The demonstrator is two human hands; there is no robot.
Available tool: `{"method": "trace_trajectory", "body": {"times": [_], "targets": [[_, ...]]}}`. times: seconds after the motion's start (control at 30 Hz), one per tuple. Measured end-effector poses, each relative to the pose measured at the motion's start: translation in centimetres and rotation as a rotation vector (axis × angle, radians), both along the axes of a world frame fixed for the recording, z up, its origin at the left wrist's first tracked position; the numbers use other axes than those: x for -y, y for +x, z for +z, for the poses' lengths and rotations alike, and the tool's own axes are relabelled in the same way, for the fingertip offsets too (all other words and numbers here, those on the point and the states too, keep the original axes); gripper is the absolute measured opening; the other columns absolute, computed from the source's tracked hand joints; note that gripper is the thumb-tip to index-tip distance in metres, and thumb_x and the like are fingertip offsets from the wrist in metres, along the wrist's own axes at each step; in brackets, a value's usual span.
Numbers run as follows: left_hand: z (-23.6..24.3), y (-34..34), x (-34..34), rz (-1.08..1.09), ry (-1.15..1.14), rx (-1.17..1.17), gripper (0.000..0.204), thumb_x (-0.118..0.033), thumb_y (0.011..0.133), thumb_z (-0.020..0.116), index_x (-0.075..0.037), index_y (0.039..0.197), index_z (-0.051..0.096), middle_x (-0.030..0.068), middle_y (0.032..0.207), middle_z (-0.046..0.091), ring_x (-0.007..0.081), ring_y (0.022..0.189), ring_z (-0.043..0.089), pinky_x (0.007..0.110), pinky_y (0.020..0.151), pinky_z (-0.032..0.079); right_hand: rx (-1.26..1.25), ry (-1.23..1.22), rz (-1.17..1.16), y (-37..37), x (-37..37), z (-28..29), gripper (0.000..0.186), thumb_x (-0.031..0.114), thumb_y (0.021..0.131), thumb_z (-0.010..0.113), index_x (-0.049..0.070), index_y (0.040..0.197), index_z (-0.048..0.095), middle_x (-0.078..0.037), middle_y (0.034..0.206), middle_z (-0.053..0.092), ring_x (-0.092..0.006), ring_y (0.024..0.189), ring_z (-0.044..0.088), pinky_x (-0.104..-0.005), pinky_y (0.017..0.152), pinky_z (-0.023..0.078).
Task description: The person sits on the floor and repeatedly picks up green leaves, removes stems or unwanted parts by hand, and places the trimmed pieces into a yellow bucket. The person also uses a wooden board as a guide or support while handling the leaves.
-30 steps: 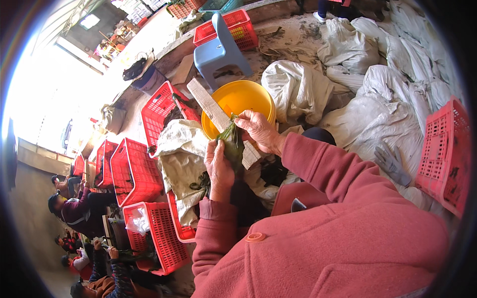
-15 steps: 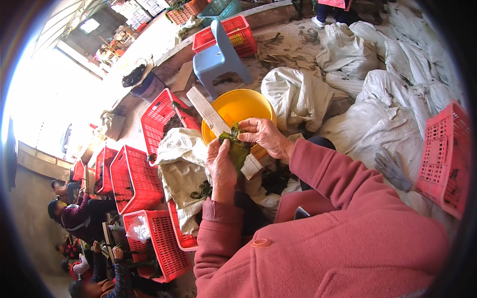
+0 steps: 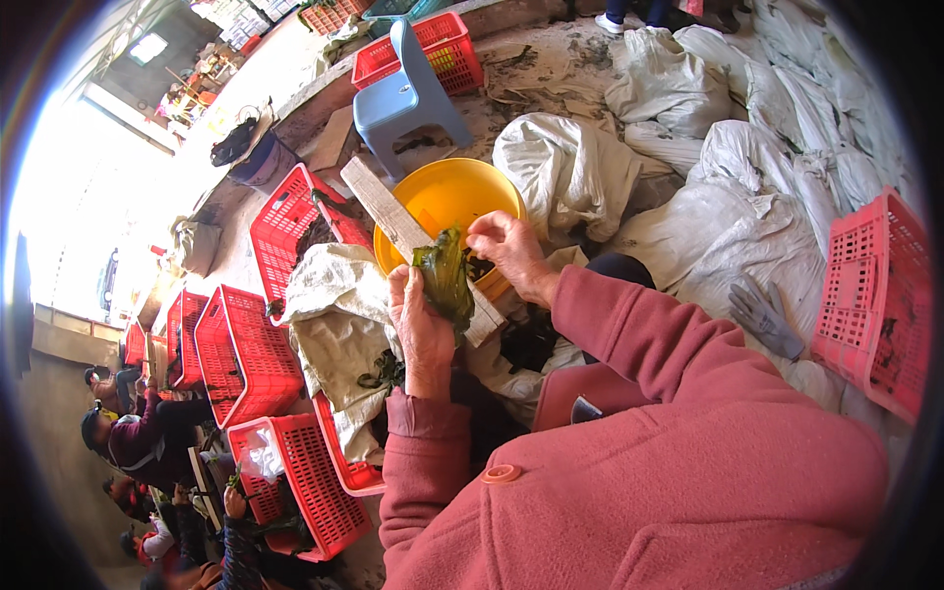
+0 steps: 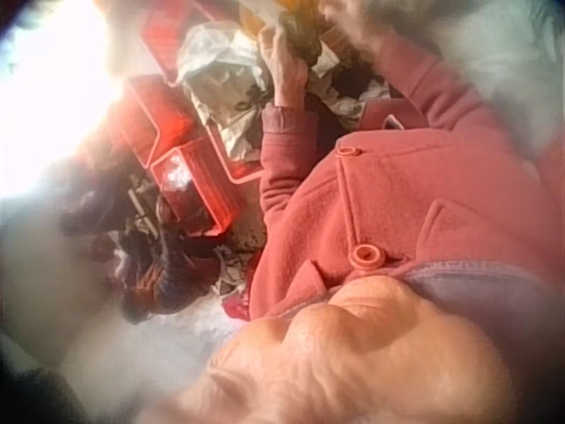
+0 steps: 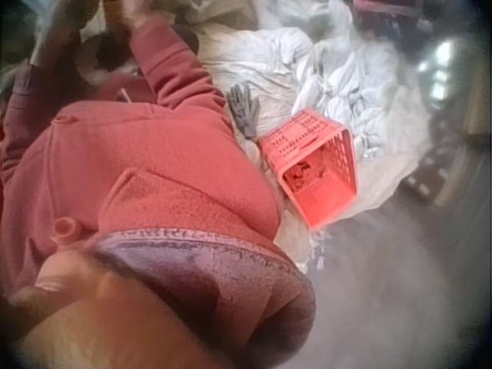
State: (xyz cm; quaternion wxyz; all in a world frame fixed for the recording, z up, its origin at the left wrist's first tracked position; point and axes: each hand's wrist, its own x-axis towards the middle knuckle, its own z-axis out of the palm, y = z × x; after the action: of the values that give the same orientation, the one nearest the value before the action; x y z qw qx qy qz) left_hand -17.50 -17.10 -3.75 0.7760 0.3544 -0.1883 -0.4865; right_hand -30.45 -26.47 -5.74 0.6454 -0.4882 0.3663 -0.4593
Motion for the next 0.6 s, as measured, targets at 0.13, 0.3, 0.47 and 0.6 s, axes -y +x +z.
{"method": "trace_trajectory", "body": {"times": [0.13, 0.3, 0.47, 0.6], "targets": [[-0.5, 0.3, -0.1, 0.017, -0.018, 0.117, 0.004, -0.01, 0.1, 0.057, -0.01, 0.104, 0.055, 0.0008, 0.099, 0.064, 0.0095, 0.091, 0.06, 0.025, 0.082, 0.05, -0.109, -0.102, 0.091, -1.2, -1.0, 1.5, 0.022, 0.019, 0.093, 0.071, 0.0, 0.104, 0.066, -0.002, 0.09, 0.068, -0.0081, 0.075, 0.061, -0.0243, 0.075, 0.052], [-0.7, -0.3, 0.1, -0.008, 0.042, 0.398, 0.011, -0.007, 0.1, 0.058, -0.007, 0.11, 0.055, -0.0009, 0.1, 0.062, 0.0057, 0.095, 0.055, 0.021, 0.083, 0.045, -0.016, 0.0, 0.447, -0.7, -1.8, 2.9, 0.032, 0.032, 0.092, 0.072, 0.002, 0.1, 0.067, 0.002, 0.088, 0.065, -0.0033, 0.075, 0.056, -0.0216, 0.068, 0.048], [0.1, -0.1, -0.6, -0.046, 0.137, 0.464, 0.021, -0.009, 0.099, 0.06, -0.003, 0.119, 0.054, 0.0029, 0.107, 0.063, 0.007, 0.098, 0.056, 0.022, 0.085, 0.046, 0.091, 0.174, 0.448, -0.6, -1.9, 3.1, 0.02, 0.021, 0.094, 0.069, 0.002, 0.104, 0.071, 0.002, 0.092, 0.068, -0.004, 0.083, 0.059, -0.0217, 0.072, 0.05], [0.0, 0.1, -0.7, -0.14, 0.167, 0.527, 0.032, -0.013, 0.097, 0.065, 0.001, 0.124, 0.054, 0.0009, 0.095, 0.065, 0.0074, 0.084, 0.059, 0.022, 0.079, 0.047, 0.302, 0.245, 0.38, -0.6, -1.8, 3.2, 0.017, 0.019, 0.097, 0.066, 0.007, 0.108, 0.071, 0.002, 0.098, 0.07, -0.0058, 0.085, 0.063, -0.0226, 0.074, 0.052]]}}
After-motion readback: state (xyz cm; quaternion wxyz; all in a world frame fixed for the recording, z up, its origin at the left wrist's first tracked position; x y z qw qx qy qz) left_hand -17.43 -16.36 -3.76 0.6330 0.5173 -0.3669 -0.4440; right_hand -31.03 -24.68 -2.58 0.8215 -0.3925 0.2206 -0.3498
